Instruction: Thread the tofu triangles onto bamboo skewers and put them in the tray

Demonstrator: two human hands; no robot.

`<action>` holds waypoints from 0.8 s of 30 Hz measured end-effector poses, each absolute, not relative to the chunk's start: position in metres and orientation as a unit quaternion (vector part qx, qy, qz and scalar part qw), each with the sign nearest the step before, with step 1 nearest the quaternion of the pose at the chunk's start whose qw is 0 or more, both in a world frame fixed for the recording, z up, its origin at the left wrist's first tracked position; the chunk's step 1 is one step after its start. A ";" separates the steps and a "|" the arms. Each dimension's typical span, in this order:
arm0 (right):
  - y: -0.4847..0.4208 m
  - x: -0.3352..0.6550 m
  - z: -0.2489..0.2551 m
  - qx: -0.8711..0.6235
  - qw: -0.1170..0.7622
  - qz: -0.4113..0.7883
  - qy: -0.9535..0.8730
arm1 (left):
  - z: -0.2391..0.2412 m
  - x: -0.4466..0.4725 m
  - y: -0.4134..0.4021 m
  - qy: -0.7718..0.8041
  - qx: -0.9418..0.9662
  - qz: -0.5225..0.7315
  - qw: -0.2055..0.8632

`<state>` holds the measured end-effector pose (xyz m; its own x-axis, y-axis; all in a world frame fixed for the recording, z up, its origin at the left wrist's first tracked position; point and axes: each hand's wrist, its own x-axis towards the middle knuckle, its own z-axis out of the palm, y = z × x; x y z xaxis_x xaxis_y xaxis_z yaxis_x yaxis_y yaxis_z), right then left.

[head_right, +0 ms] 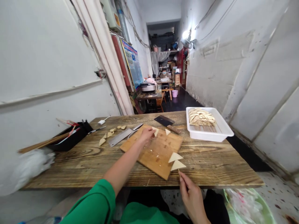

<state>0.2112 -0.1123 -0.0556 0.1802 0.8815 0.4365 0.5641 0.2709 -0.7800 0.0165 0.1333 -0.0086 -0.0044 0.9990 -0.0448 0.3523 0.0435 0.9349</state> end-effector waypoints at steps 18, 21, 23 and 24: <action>-0.123 0.188 -0.042 -0.544 0.515 0.191 -0.634 | -0.009 0.028 0.062 0.281 0.090 0.444 0.846; -0.122 0.187 -0.043 -0.542 0.517 0.193 -0.634 | -0.012 0.027 0.068 0.298 0.082 0.433 0.847; -0.122 0.188 -0.044 -0.543 0.519 0.191 -0.632 | -0.012 0.025 0.073 0.306 0.078 0.434 0.844; -0.122 0.188 -0.044 -0.544 0.520 0.191 -0.630 | -0.012 0.024 0.075 0.307 0.077 0.434 0.843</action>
<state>0.1878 -0.1222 -0.0442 0.1331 0.8845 0.4471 0.4878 0.3343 -0.8065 0.0240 0.0751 -0.0120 0.4345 0.7800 -0.4504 -0.6852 0.6108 0.3968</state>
